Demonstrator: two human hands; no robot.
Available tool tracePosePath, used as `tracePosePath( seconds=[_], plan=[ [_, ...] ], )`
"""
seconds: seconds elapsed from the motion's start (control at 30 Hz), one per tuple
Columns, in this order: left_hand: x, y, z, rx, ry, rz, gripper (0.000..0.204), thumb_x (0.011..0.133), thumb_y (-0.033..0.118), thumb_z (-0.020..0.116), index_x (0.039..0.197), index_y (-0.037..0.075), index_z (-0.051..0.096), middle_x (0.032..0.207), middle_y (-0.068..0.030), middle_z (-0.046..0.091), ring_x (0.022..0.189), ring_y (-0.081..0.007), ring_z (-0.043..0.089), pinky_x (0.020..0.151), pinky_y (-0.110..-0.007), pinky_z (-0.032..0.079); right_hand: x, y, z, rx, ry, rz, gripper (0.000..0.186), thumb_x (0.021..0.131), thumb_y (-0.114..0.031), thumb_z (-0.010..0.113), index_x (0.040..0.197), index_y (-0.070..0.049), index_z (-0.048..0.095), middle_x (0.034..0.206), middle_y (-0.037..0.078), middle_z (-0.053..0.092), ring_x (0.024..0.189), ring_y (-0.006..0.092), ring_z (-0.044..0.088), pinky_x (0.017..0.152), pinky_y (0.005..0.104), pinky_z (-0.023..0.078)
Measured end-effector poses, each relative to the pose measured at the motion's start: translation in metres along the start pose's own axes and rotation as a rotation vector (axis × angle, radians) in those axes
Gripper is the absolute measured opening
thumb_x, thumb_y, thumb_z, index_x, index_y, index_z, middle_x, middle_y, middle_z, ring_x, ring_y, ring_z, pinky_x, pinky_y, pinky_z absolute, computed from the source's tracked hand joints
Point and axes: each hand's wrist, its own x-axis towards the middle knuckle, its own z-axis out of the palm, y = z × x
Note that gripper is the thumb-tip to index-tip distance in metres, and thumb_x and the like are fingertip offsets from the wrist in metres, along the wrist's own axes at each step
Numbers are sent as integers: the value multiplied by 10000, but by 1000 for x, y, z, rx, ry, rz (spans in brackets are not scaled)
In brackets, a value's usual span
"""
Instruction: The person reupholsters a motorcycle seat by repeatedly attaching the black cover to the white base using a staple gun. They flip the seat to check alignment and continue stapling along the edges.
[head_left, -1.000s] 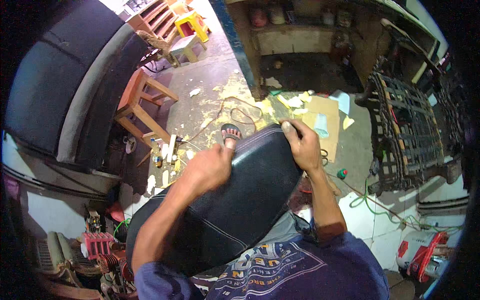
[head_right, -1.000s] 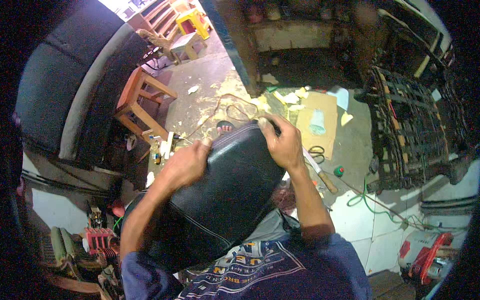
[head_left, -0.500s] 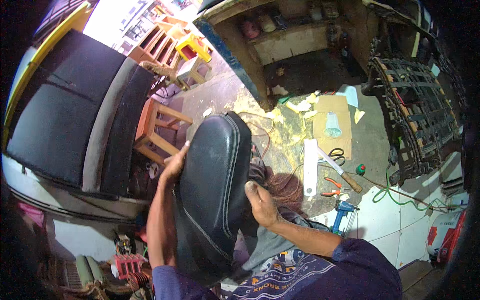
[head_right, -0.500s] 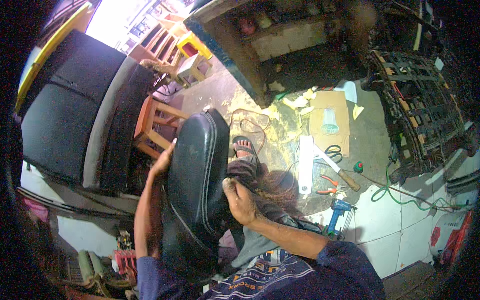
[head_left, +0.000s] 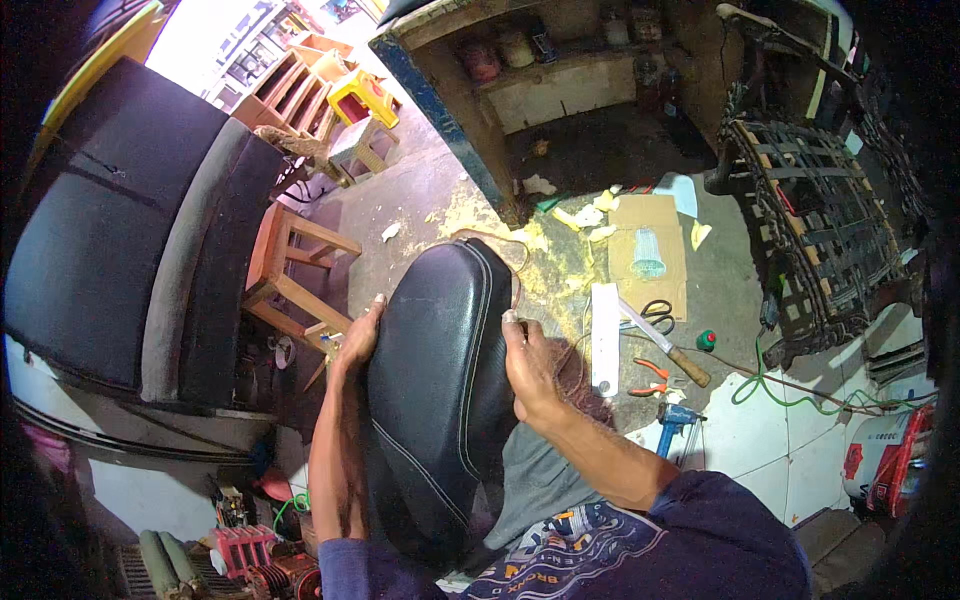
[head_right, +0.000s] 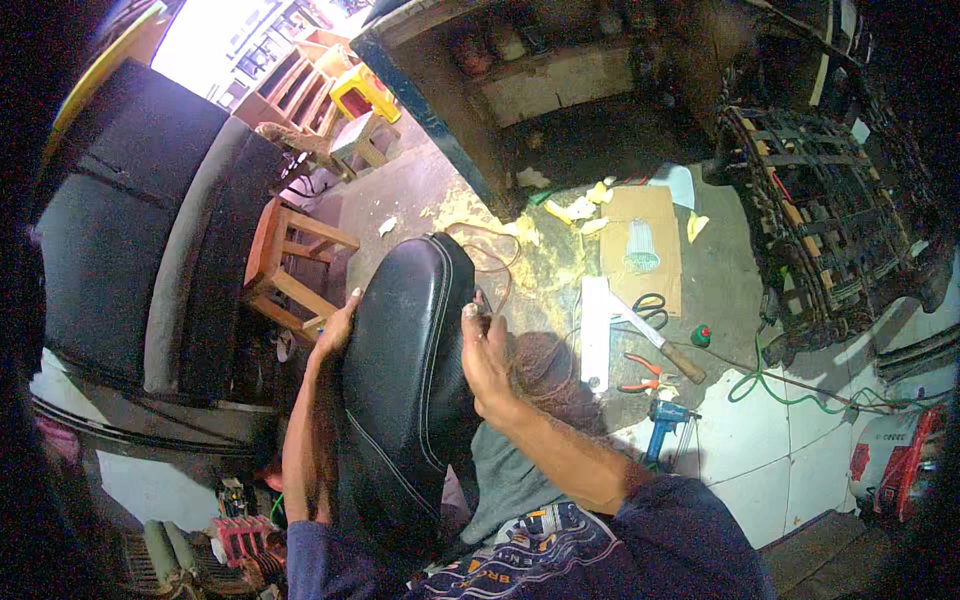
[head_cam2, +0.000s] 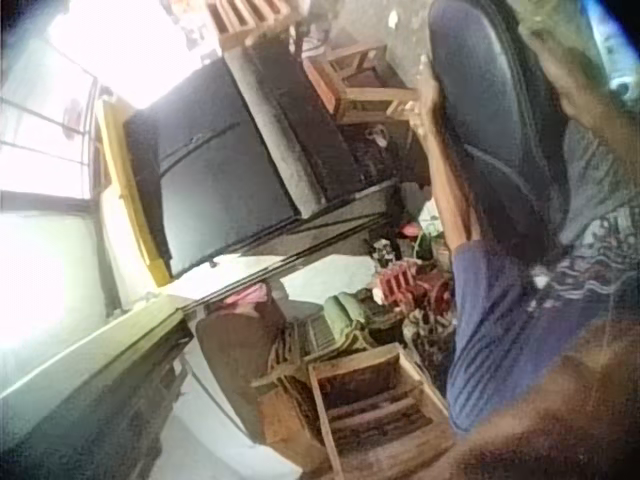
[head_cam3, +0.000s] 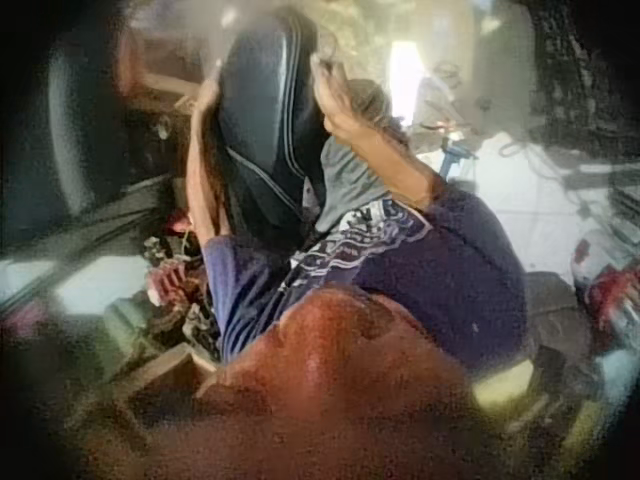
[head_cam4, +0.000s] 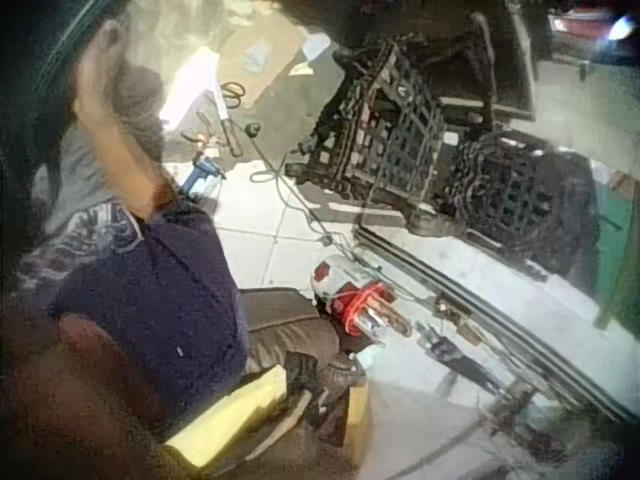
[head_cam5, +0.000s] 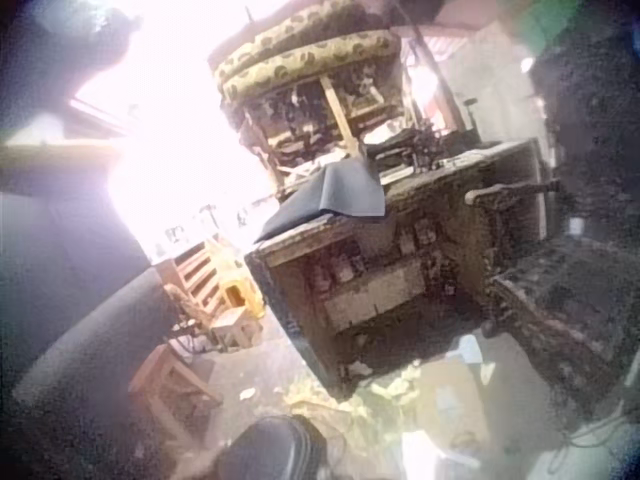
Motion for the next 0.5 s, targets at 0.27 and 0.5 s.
tracePosePath(
  seconds=[0.27, 0.5],
  plan=[
    [-33, 20, 23, 152, 123, 102, 851, 1099, 640, 257, 1391, -74, 617, 1380, -297, 646, 1364, -433, 567, 1152, -440, 399, -12, 19, 0, -144, 63, 12, 727, 1135, -514, 381, 1379, 150, 546, 1369, 253, 611, 1265, 313, 551, 1096, 421, 396],
    [-56, 46, 35, 162, 120, 573, 600, 1146, 394, 314, 1634, 49, 356, 1622, -229, 440, 1499, -381, 427, 1231, -421, 327, 11, 72, 1, -13, 147, -113, 678, 1146, -456, 374, 1498, 117, 463, 1533, 252, 529, 1433, 323, 489, 1186, 397, 363]
  ],
)
